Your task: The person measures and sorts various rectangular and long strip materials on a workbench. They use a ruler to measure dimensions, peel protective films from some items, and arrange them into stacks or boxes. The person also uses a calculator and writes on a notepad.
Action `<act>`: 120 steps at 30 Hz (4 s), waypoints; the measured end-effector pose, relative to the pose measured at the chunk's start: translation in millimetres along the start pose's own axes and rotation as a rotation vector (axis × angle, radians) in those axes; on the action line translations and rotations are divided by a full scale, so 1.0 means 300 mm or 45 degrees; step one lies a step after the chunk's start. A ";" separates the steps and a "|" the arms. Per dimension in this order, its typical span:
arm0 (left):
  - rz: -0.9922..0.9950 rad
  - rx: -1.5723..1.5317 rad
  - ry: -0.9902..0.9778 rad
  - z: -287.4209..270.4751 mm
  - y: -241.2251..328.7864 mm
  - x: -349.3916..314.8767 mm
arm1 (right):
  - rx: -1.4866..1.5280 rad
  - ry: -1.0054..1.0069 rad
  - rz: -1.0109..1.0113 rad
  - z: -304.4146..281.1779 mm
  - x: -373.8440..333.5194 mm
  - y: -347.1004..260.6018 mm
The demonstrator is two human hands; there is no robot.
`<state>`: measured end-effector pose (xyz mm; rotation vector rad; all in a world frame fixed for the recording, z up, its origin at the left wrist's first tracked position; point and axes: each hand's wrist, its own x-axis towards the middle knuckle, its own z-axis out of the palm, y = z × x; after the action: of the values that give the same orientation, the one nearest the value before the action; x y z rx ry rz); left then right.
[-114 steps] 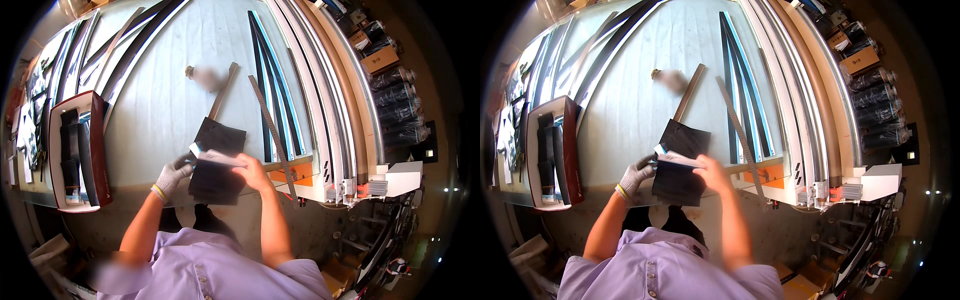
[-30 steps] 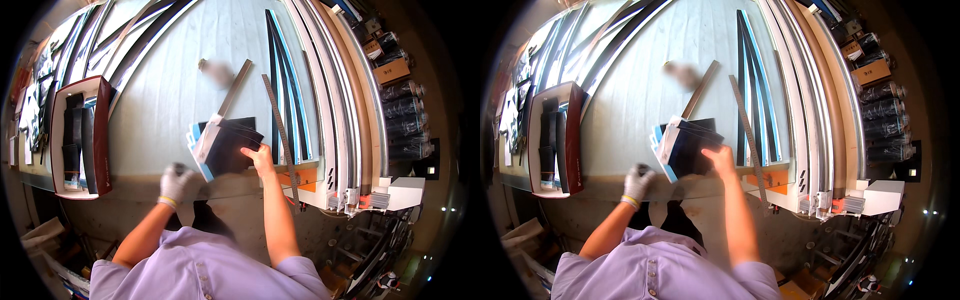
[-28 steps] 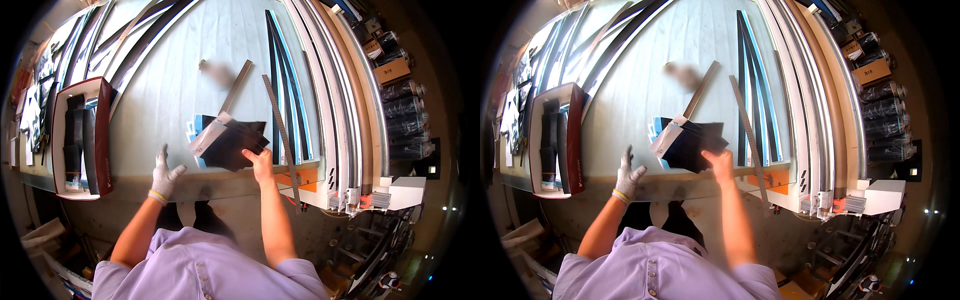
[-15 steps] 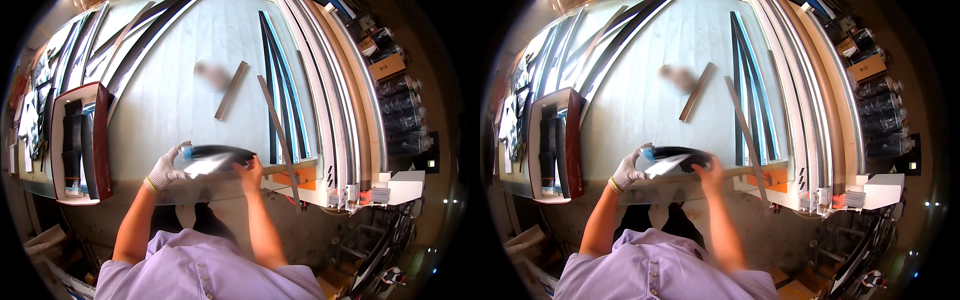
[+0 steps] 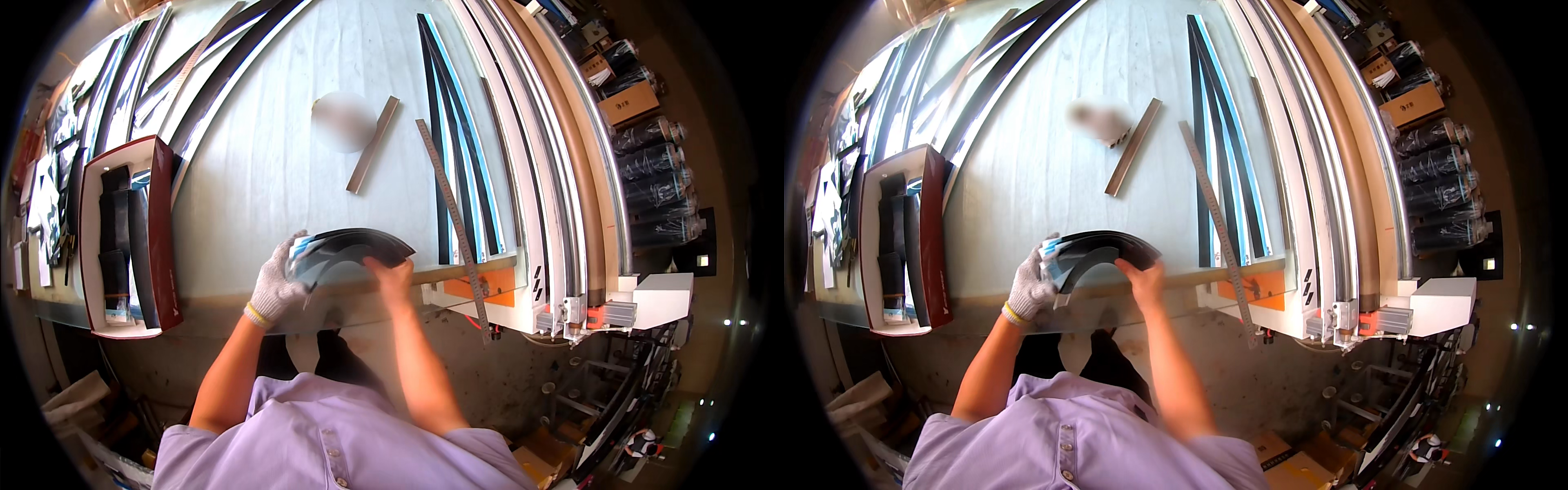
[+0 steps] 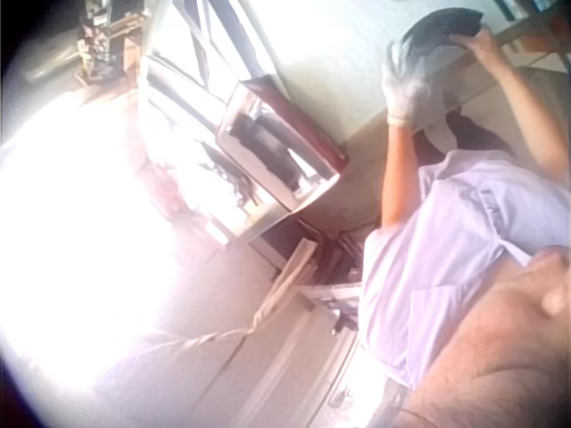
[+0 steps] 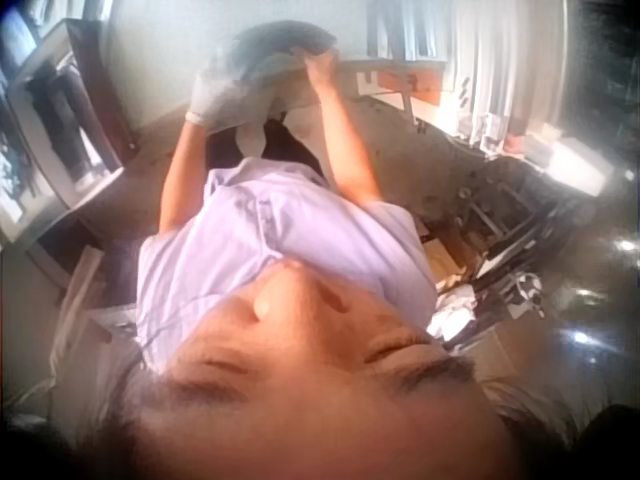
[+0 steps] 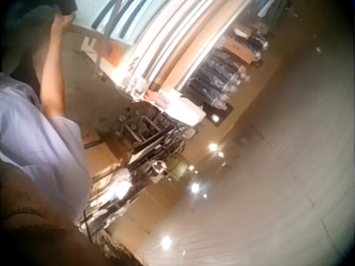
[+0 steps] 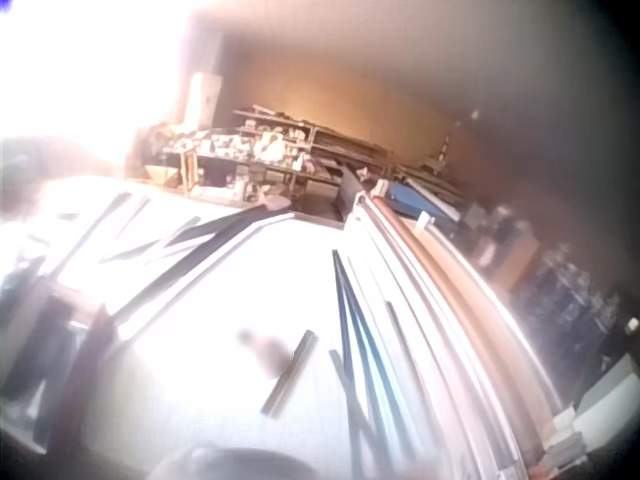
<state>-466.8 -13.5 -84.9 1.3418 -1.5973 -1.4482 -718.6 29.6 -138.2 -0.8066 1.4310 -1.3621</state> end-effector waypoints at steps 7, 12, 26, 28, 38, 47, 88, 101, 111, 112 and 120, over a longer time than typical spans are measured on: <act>0.002 0.003 0.115 0.054 -0.145 -0.148 | -0.018 -0.128 0.045 0.034 -0.017 -0.040; 0.075 0.044 0.177 0.097 -0.227 -0.189 | -0.279 -0.059 0.072 0.076 -0.003 -0.037; -0.077 -0.816 0.035 -0.089 -0.123 0.001 | -0.275 -0.353 0.182 0.069 -0.023 -0.082; -0.285 -0.874 -0.234 -0.120 -0.186 0.005 | -0.223 -0.411 0.192 0.036 -0.011 -0.005; -0.598 -1.139 0.797 -0.068 -0.244 -0.022 | -1.658 0.961 0.477 -0.853 -0.305 0.185; -0.491 -1.438 0.727 -0.094 -0.305 0.023 | -1.305 0.791 0.504 -0.989 -0.779 0.256; -0.684 -0.934 0.769 -0.109 -0.280 0.020 | -1.286 -0.055 -0.123 -0.293 -0.204 0.032; -0.638 -0.847 0.776 -0.111 -0.299 0.021 | -1.210 -0.060 -0.128 -0.299 -0.200 0.039; -0.650 -0.934 0.465 -0.188 -0.253 -0.053 | -0.911 0.059 -0.001 -0.311 -0.191 0.039; -0.718 -0.820 0.531 -0.197 -0.219 -0.065 | -0.905 0.057 -0.016 -0.312 -0.193 0.041; -0.771 -0.426 0.408 -0.305 -0.295 -0.215 | -0.930 -0.010 -0.077 -0.276 -0.214 0.021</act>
<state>-338.5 23.0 -135.7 1.8207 -0.7285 -1.6331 -775.1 118.1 -139.3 -1.3181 1.9368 -0.8550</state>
